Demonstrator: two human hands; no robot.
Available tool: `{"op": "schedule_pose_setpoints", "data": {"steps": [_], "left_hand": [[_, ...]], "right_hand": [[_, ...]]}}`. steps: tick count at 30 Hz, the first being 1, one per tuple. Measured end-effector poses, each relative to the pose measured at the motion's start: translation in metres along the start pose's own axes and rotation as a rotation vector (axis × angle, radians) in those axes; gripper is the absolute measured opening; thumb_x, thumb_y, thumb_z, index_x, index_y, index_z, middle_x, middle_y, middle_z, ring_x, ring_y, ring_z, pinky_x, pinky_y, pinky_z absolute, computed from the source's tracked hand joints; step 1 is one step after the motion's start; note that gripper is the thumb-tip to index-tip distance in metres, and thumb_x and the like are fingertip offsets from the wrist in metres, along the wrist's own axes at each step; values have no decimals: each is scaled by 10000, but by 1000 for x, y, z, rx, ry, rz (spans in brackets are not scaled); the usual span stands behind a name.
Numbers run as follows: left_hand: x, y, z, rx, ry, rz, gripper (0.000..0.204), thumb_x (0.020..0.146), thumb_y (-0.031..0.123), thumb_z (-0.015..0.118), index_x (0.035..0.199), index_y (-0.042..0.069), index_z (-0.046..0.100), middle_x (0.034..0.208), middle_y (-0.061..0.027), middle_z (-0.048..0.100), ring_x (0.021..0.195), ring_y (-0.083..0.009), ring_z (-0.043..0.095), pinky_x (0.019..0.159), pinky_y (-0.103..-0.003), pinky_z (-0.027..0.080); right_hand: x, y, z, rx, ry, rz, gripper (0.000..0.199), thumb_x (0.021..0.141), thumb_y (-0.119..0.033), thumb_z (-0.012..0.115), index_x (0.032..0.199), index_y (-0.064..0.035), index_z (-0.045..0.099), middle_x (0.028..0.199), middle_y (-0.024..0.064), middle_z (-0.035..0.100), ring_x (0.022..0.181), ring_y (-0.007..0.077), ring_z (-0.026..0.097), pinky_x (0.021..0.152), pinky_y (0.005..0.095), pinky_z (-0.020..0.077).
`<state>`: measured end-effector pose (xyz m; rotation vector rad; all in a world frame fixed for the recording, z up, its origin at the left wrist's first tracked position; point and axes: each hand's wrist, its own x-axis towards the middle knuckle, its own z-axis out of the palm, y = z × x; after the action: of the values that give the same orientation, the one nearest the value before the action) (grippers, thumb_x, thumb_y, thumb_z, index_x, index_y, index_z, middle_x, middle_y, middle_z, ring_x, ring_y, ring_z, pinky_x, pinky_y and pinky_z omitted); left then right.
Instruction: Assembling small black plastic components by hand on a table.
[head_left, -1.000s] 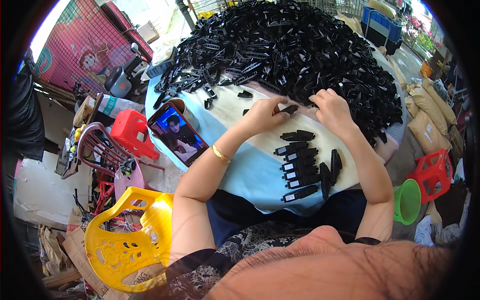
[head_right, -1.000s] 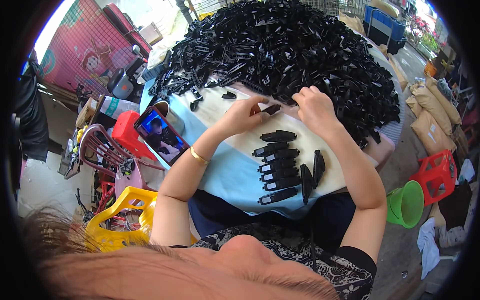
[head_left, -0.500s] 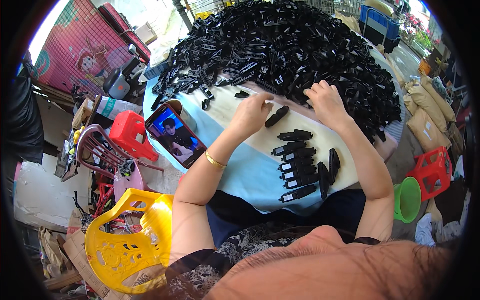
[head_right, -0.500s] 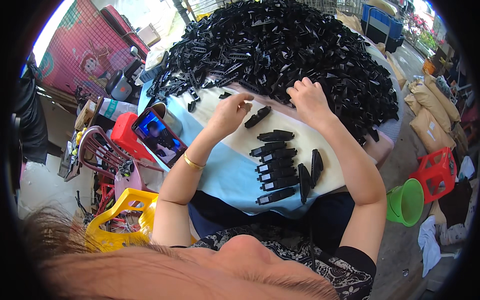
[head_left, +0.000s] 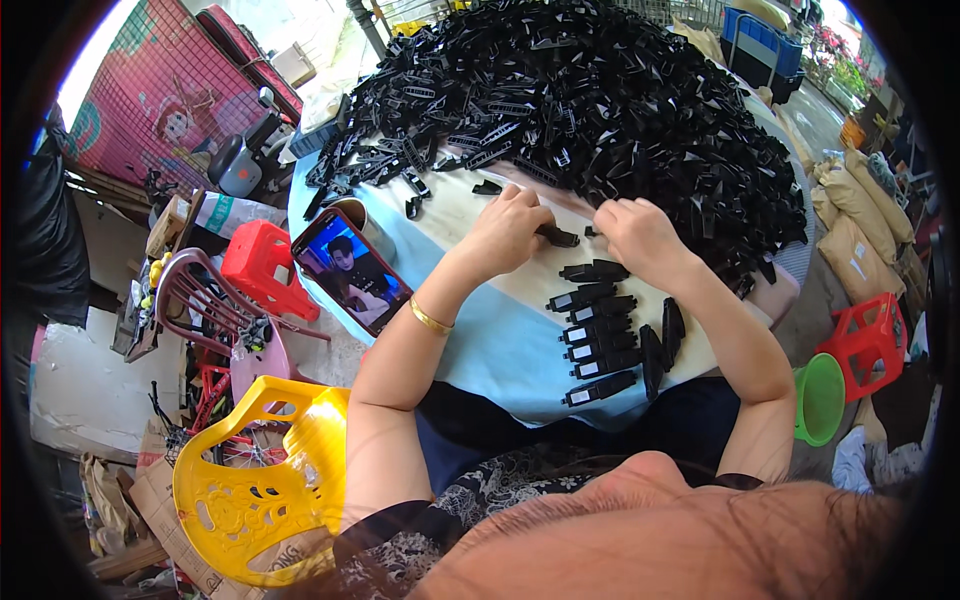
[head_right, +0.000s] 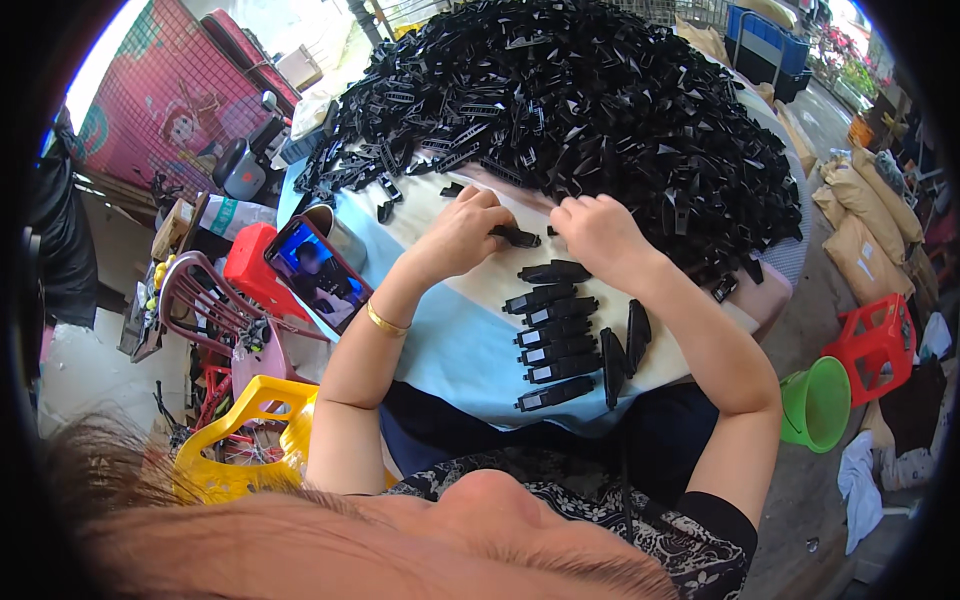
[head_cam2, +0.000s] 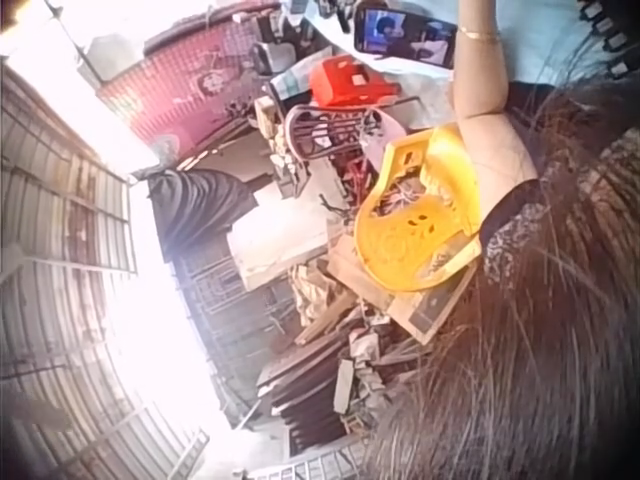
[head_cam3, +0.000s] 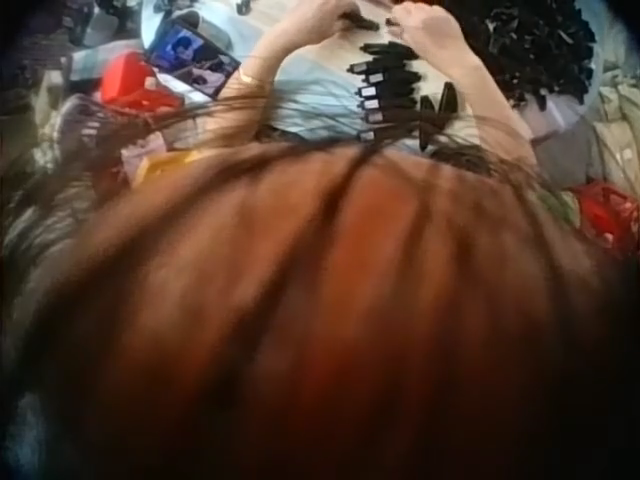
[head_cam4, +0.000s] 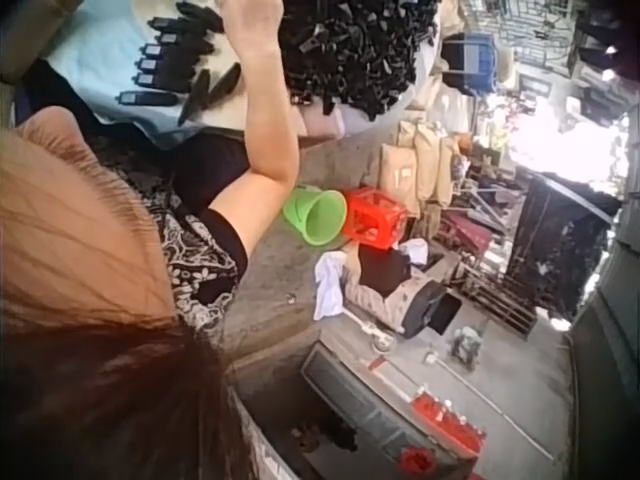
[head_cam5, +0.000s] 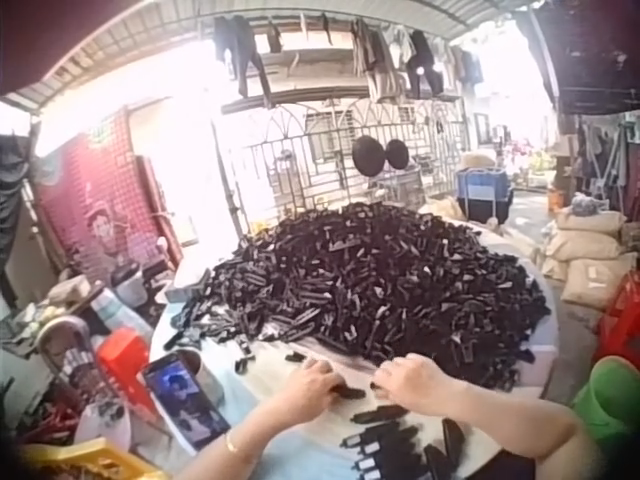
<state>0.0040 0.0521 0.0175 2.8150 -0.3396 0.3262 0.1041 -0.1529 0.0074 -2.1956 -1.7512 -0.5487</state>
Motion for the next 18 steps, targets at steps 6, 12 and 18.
{"op": "schedule_pose_setpoints", "data": {"steps": [6, 12, 18], "left_hand": [[-2, 18, 11, -91, 41, -13, 187, 700, 80, 632, 883, 47, 654, 848, -116, 584, 879, -307, 548, 784, -394, 458], [-4, 18, 14, -163, 60, -23, 208, 689, 137, 684, 875, 43, 678, 808, -121, 583, 819, -304, 564, 745, -390, 462], [-1, 18, 19, -208, 86, -56, 230, 684, 149, 701, 893, 55, 691, 804, -131, 585, 802, -302, 575, 732, -374, 469]], "right_hand": [[-10, 3, -23, 477, -114, 134, 220, 671, 71, 552, 879, 9, 583, 819, 121, 591, 801, 283, 584, 719, 357, 479], [-7, -5, -19, 516, -165, 322, 211, 683, 34, 567, 888, -3, 607, 831, 121, 590, 769, 266, 597, 688, 338, 487], [-5, 1, -33, 367, -192, 350, 236, 702, -38, 609, 936, -32, 638, 820, 105, 586, 810, 284, 584, 693, 365, 479]]}}
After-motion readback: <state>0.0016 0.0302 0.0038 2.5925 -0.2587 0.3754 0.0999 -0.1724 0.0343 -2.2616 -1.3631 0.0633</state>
